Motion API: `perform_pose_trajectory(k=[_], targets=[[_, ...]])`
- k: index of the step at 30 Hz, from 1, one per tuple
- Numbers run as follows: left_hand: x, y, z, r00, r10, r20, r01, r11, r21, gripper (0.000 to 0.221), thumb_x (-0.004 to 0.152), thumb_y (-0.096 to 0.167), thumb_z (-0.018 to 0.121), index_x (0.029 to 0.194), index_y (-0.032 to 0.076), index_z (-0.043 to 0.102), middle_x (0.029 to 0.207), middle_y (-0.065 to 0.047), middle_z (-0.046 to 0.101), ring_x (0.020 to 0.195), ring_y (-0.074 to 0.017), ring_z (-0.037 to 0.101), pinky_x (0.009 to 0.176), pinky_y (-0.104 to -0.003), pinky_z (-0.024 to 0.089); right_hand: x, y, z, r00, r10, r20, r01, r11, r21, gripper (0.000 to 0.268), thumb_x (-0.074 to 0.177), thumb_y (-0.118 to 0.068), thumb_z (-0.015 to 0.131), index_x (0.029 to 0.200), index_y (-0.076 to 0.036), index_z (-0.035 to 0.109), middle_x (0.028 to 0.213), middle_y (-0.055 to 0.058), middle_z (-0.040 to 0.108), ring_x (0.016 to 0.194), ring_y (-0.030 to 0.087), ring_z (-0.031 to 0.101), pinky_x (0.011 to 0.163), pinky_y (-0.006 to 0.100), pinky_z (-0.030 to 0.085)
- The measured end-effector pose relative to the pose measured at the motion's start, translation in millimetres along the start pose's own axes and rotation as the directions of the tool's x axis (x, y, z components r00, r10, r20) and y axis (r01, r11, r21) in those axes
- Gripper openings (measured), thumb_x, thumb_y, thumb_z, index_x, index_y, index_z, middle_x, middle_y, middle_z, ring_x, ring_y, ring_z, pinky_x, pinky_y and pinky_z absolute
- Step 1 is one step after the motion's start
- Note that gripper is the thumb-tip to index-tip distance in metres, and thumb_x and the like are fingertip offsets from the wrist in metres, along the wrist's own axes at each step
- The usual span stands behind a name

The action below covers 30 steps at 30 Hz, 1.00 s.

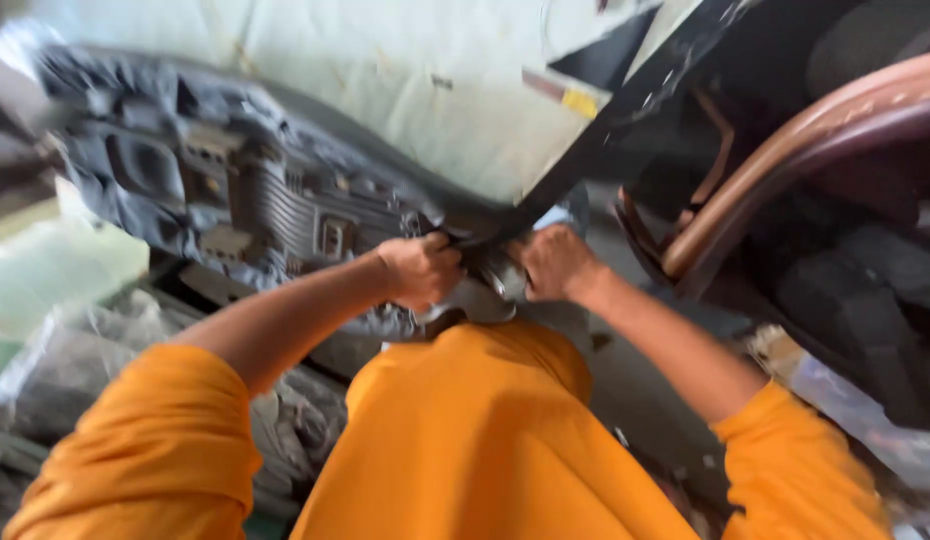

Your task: Replacing and stapling a new cover onto a motorcycle seat.

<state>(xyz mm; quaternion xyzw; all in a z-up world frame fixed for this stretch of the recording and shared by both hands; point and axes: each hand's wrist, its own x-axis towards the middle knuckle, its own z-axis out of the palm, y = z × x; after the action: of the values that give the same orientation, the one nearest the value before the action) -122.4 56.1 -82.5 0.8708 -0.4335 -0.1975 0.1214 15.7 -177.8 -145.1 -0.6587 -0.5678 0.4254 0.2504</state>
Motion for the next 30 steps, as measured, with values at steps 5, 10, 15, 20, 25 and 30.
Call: perform_pose_trajectory(k=[5, 10, 15, 20, 25, 30], targets=[[3, -9, -4, 1.0, 0.021, 0.009, -0.021, 1.0, 0.023, 0.043, 0.065, 0.043, 0.064, 0.093, 0.012, 0.076, 0.077, 0.008, 0.065, 0.086, -0.0174, 0.058, 0.076, -0.036, 0.045, -34, -13, -14, 0.988, 0.101, -0.121, -0.084, 0.987, 0.138, 0.049, 0.063, -0.011, 0.066, 0.109, 0.002, 0.068, 0.101, 0.024, 0.068, 0.1, 0.041, 0.064, 0.089, 0.047, 0.053], [3, 9, 1, 0.997, -0.075, -0.015, 0.075, 0.997, -0.031, 0.043, 0.065, 0.044, 0.065, 0.093, 0.013, 0.075, 0.08, 0.009, 0.066, 0.089, -0.0162, 0.058, 0.076, -0.035, 0.044, -34, -32, -23, 0.99, 0.106, -0.089, -0.089, 0.979, 0.182, 0.046, 0.067, -0.009, 0.066, 0.11, 0.006, 0.065, 0.11, 0.024, 0.064, 0.111, 0.042, 0.058, 0.096, 0.049, 0.048], [5, -8, -10, 1.0, -0.019, -0.019, 0.018, 0.999, -0.049, 0.028, 0.063, 0.045, 0.065, 0.074, 0.019, 0.069, 0.084, 0.008, 0.066, 0.092, -0.0195, 0.06, 0.083, -0.038, 0.046, -12, -13, -11, 0.966, 0.035, -0.255, -0.043, 0.999, -0.025, 0.025, 0.075, -0.014, 0.069, 0.098, -0.002, 0.069, 0.097, 0.019, 0.068, 0.1, 0.038, 0.064, 0.089, 0.048, 0.052], [5, 9, 9, 0.999, 0.022, 0.044, -0.017, 0.994, -0.11, 0.033, 0.059, 0.047, 0.066, 0.076, 0.019, 0.069, 0.081, 0.007, 0.066, 0.089, -0.0196, 0.059, 0.078, -0.039, 0.045, -5, -5, -11, 0.998, -0.009, -0.064, 0.006, 0.998, -0.057, 0.035, 0.069, -0.027, 0.074, 0.096, -0.005, 0.07, 0.089, 0.017, 0.069, 0.091, 0.036, 0.066, 0.08, 0.048, 0.052], [8, -13, -12, 0.995, 0.036, 0.097, -0.034, 0.999, -0.02, 0.032, 0.06, 0.045, 0.069, 0.079, 0.02, 0.07, 0.08, 0.007, 0.066, 0.09, -0.0195, 0.06, 0.082, -0.039, 0.046, -18, -5, -20, 0.98, 0.001, -0.197, -0.014, 0.998, -0.062, 0.037, 0.074, -0.026, 0.071, 0.102, -0.002, 0.067, 0.099, 0.021, 0.067, 0.099, 0.039, 0.063, 0.087, 0.049, 0.049], [16, 0, -34, 0.985, -0.153, 0.084, 0.16, 0.984, -0.073, 0.033, 0.055, 0.042, 0.072, 0.077, 0.018, 0.074, 0.074, 0.004, 0.066, 0.088, -0.0194, 0.061, 0.082, -0.037, 0.045, -52, -56, -41, 0.969, 0.076, -0.235, -0.085, 0.996, -0.031, 0.042, 0.07, -0.01, 0.063, 0.11, 0.003, 0.06, 0.106, 0.024, 0.064, 0.106, 0.043, 0.059, 0.097, 0.05, 0.044]])
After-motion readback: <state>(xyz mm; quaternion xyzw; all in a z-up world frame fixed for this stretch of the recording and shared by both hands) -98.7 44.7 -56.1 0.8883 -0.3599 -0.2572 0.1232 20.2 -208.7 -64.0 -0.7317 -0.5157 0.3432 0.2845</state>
